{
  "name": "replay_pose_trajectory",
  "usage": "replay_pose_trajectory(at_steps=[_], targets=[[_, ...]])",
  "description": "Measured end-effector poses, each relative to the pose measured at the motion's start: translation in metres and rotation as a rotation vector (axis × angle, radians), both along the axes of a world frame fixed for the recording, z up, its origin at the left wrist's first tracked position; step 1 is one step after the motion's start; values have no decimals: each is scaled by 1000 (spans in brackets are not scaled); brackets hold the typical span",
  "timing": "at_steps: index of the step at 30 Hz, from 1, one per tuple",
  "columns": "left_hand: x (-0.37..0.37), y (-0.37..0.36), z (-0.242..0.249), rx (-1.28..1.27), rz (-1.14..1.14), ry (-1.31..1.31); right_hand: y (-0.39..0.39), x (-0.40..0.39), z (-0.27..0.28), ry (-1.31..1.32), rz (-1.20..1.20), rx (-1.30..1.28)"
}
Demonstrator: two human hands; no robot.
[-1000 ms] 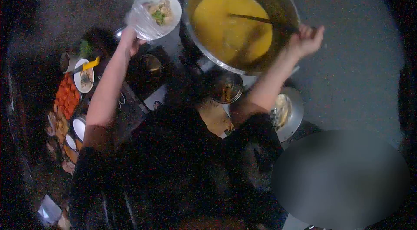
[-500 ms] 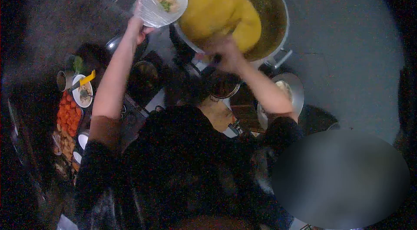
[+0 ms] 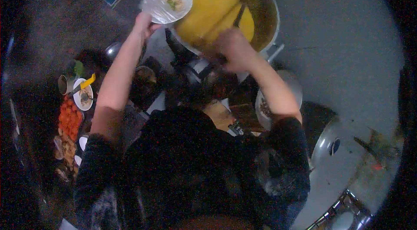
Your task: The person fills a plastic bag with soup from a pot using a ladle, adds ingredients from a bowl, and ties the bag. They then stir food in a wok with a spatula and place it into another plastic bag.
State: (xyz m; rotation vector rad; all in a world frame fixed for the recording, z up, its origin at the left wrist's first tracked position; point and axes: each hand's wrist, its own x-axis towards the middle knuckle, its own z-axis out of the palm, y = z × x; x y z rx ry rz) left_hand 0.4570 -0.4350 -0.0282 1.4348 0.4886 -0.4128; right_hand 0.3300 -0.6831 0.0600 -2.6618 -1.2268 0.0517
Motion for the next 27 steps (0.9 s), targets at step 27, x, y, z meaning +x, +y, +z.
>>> replay_pose_trajectory(at_steps=[27], targets=[[34, -27, -15, -239, -106, -11, -110, -8, 26, -547, -1197, 2133]])
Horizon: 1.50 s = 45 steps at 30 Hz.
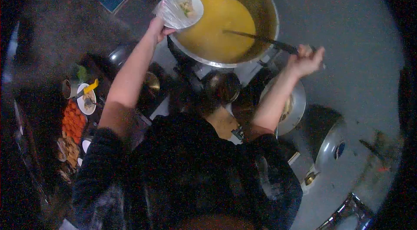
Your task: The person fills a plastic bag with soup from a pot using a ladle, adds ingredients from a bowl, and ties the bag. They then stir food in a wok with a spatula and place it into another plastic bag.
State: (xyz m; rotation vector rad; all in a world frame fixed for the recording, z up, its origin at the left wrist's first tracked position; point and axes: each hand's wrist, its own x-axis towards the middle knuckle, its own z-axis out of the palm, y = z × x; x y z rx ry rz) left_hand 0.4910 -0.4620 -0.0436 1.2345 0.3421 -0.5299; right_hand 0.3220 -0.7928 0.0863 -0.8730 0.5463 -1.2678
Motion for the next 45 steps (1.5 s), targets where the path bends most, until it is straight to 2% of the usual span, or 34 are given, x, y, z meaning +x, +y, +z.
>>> replay_pose_trajectory(at_steps=[1, 5, 8, 13, 15, 17, 20, 22, 23, 25, 26, 27, 28, 29, 31, 33, 35, 39, 42, 43, 44, 45], targets=[[0, 2, -2, 3, 0, -11, -23, -16, -12, -111, 147, -56], [-3, 2, -2, 55, 44, -57, -35, -61, 15, -172, 114, -104], [3, -1, -15, 77, -51, -23, -37, -86, 55, -152, 73, -233], [1, -19, -19, 57, 26, -56, -46, -104, 92, -217, 154, -378], [8, -21, -17, 25, 22, -34, -43, -103, 103, -211, 213, -385], [16, -19, -16, 1, 32, 7, -37, -98, 110, -257, 404, -533], [17, -11, -3, 54, 1, -77, -18, -85, 103, -329, 585, -569], [10, -14, 20, 128, 63, -56, -6, -76, 86, -211, 582, -1002], [10, -13, 26, 132, 69, -57, -2, -71, 78, -176, 698, -1148], [7, -10, 31, 155, 23, -77, 11, -50, 55, -189, 818, -1238], [7, -10, 32, 159, 26, -77, 38, -43, 56, -12, 643, -1224], [6, -11, 31, 149, 20, -103, 36, -32, 42, 135, 547, -1346], [5, -12, 31, 139, 12, -128, 36, -17, 15, 237, 201, -1474], [6, -12, 28, 142, 13, -128, 33, 0, 0, 236, 202, -1471], [8, -12, 15, 187, 37, -88, 27, 23, -16, 157, 435, -327], [7, -10, 9, 143, 14, -74, 7, 22, 3, 125, 168, -28], [22, -11, 39, 92, -5, -67, -33, 8, 37, -9, 266, -5], [23, -18, 40, 127, -25, -37, -41, -36, 82, -135, 127, -203], [28, -24, 25, 127, -32, -28, -57, -60, 112, -193, 193, -321], [39, -21, 19, 111, -24, -32, -54, -56, 126, -207, 151, -311], [30, -28, 45, 214, 13, 41, -55, -63, 136, -250, 197, -361], [37, -30, 39, 199, 10, 28, -53, -69, 147, -295, 244, -412]])
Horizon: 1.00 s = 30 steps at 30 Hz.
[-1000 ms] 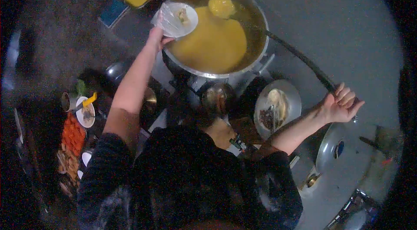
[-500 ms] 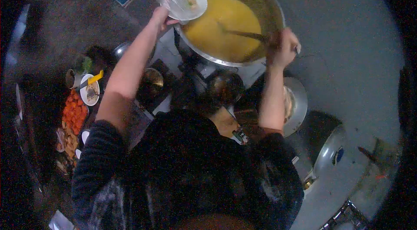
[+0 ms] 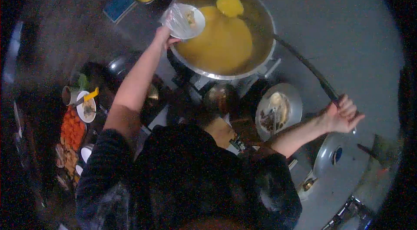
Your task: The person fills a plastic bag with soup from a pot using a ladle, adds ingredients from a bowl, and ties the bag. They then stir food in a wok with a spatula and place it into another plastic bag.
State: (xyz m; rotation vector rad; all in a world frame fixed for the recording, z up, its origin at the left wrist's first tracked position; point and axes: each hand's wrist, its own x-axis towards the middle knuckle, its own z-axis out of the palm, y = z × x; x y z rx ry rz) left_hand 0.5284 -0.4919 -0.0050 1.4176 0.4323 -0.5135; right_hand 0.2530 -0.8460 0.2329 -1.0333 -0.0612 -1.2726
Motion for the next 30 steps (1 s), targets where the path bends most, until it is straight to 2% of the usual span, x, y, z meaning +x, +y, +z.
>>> replay_pose_trajectory(at_steps=[2, 4, 6, 7, 8, 10, 12, 14, 15, 17, 19, 20, 22, 26, 27, 30], targets=[[9, -1, -27, -162, 2, -28, 9, -13, 18, -29, -10, -55], [17, -1, -32, -227, -1, -64, 18, -26, 27, -63, -15, -99], [21, -5, -39, -298, 34, -23, 23, -39, 33, -168, 359, -144], [25, -2, -44, -327, -27, -42, 28, -47, 33, -87, 186, -186], [2, -7, -19, -335, -49, -80, 43, -86, 47, -125, 167, -198], [-6, -15, -11, -357, -13, -103, 75, -86, 56, -205, 100, -180], [-8, -14, -5, -321, -21, -66, 95, -89, 57, -149, 42, -230], [-7, -15, -9, -354, 4, -90, 106, -88, 54, -302, 497, -376], [3, -43, -33, -342, 4, -88, 78, -83, 33, -340, 471, -372], [14, -63, -55, -524, -46, -235, 51, -79, 20, -337, 406, -341], [22, -64, -54, -514, -11, -233, 41, -73, 24, -326, 263, -336], [23, -64, -48, -510, 18, -237, 40, -60, 23, -302, 274, -321], [30, -60, -27, -474, 24, -209, 51, -19, 15, -285, 177, -448], [43, -45, 3, -371, -20, -193, 67, 72, -93, 205, -140, -551], [45, -40, 7, -333, -48, -218, 71, 95, -117, 295, -186, -512], [30, -24, 33, -171, -50, -170, 69, 124, -126, 279, 21, -16]])
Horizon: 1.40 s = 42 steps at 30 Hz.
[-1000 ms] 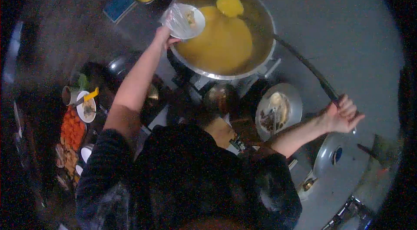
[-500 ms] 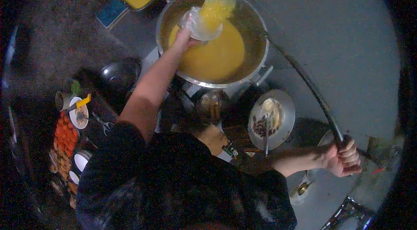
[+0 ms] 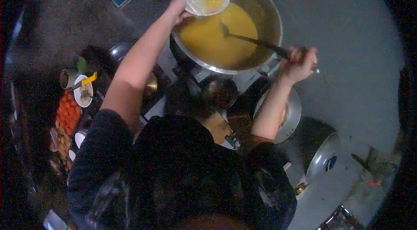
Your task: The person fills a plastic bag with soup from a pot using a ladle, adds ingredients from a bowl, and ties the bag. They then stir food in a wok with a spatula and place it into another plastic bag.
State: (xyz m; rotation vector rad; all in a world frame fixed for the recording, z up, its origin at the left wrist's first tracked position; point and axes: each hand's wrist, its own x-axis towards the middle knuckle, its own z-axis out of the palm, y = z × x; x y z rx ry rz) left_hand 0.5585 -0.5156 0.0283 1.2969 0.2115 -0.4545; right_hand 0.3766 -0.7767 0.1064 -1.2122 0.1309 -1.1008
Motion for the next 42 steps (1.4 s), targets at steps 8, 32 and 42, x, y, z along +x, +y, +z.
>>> replay_pose_trajectory(at_steps=[8, 32, 42], targets=[[-16, 32, -58, -11, -12, 67, -50, -92, 51, -242, -130, 202], [26, 1, -87, -157, -25, -54, 4, -68, 56, -218, -143, -563], [-1, 54, -65, -1, 6, 39, -25, -57, 10, -124, -156, 270]])
